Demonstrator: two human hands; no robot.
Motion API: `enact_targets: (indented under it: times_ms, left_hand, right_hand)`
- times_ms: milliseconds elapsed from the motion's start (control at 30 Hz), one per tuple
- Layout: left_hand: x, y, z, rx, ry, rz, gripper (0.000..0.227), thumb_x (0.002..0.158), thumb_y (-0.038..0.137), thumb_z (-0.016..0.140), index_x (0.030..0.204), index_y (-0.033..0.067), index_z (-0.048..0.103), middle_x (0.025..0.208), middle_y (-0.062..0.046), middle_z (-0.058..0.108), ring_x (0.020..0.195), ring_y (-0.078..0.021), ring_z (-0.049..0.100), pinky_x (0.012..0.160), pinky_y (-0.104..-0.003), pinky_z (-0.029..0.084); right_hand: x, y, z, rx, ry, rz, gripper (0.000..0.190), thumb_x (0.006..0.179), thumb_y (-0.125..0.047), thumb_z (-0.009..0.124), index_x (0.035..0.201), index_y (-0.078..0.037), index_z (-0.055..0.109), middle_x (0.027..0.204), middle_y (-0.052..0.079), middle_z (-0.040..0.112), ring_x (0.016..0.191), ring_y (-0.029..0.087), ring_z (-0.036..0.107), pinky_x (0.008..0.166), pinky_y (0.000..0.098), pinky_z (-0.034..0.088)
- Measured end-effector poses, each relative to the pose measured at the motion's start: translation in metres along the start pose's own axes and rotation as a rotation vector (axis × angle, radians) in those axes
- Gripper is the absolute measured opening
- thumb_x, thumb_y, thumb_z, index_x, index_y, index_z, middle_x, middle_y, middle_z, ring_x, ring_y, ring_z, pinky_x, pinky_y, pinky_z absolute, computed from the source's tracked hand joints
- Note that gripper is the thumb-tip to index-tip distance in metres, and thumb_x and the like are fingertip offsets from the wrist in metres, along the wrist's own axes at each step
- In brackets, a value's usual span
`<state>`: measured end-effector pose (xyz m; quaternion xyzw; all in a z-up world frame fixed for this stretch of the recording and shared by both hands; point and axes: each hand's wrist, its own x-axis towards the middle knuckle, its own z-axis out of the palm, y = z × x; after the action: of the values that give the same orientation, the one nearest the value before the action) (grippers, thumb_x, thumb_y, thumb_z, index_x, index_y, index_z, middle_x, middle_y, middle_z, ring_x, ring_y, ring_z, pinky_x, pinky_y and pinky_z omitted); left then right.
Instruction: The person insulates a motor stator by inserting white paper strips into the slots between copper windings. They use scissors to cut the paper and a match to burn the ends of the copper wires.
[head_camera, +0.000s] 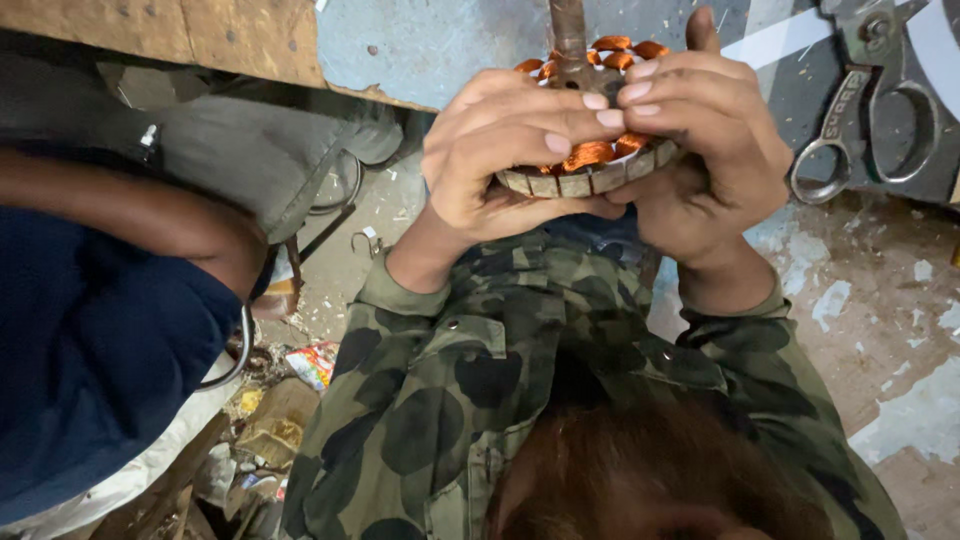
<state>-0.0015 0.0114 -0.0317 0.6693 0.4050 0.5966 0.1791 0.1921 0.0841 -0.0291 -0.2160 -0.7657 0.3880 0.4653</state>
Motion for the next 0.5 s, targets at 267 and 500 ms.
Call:
enact_targets:
  times_ms: [267,500]
  left_hand:
    - [-0.015,-0.011,0.013,-0.027,0.13,-0.011,0.068,0.084,0.019,0.096,0.127,0.0107,0.045,0.114,-0.021,0.066,0.118,-0.029,0.066,0.101,-0.042,0.056]
    - [-0.032,-0.034,0.039,-0.359,0.316,-0.198,0.064,0.082,0.002,0.09,0.135,0.0136,0.057,0.111,-0.013,0.074,0.121,-0.0261,0.064,0.103,-0.038,0.058]
  right_hand:
    - [0.013,0.008,-0.001,0.034,-0.02,-0.029,0.053,0.087,-0.044,0.083,0.11,0.003,0.069,0.11,0.019,0.072,0.113,0.034,0.07,0.109,0.049,0.055]
    - [-0.043,0.018,-0.102,-0.336,0.287,0.773,0.019,0.096,-0.017,0.064,0.092,0.001,0.07,0.089,0.011,0.071,0.076,0.027,0.059,0.075,0.0416,0.046]
